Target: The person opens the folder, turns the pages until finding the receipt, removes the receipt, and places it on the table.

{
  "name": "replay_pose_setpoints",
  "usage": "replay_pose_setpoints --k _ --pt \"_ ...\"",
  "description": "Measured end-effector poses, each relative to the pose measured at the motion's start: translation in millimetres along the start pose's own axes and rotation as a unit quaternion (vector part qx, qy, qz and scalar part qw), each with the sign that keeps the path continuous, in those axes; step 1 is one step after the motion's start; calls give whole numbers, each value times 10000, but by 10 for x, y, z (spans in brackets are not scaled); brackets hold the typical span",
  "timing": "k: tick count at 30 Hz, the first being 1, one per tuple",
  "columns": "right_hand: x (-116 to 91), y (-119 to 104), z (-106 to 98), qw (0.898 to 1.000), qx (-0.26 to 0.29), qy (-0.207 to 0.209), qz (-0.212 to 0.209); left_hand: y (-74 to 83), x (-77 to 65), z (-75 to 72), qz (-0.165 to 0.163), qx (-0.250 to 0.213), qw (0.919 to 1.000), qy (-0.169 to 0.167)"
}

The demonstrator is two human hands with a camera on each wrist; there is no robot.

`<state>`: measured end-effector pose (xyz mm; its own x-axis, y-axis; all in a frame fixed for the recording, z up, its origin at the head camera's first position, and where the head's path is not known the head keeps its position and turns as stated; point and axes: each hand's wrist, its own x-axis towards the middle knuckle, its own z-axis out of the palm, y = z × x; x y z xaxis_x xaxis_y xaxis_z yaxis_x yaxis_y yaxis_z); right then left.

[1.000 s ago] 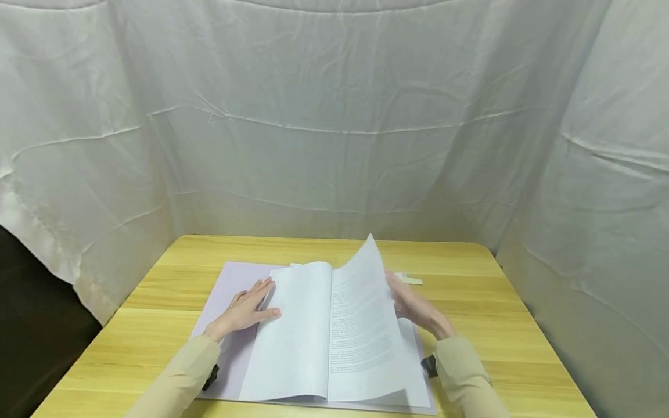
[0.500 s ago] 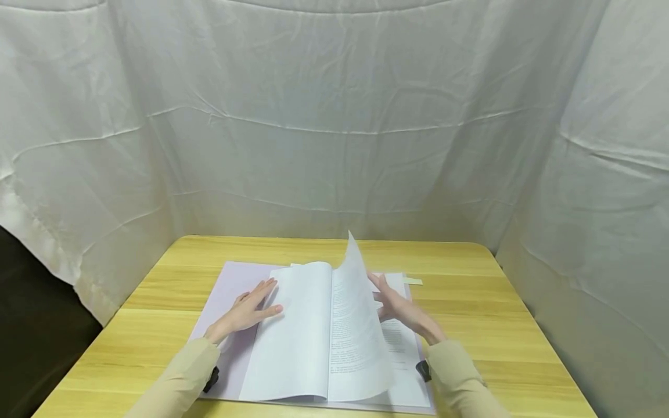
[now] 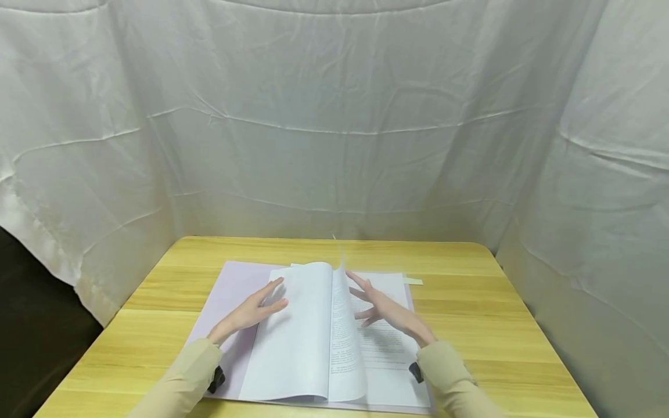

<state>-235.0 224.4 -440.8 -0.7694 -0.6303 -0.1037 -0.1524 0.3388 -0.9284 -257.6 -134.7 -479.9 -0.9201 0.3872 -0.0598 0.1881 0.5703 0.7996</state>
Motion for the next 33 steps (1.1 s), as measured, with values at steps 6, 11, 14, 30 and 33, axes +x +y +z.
replay_pose_setpoints --k 6,11,14,30,33 --pt "37 -3 65 10000 -58 10 -3 35 42 53 195 -651 9975 -185" --pt "61 -4 112 9997 -205 -27 -123 58 66 87 395 -1578 9858 -419" --pt "73 1 134 9995 -248 -44 -166 75 85 106 470 -2095 9752 -540" --pt "32 41 134 9996 -217 57 -165 149 150 166 -193 -3374 9402 -427" --pt "24 49 123 9995 -231 71 -221 169 148 172 -331 -3490 9361 -298"
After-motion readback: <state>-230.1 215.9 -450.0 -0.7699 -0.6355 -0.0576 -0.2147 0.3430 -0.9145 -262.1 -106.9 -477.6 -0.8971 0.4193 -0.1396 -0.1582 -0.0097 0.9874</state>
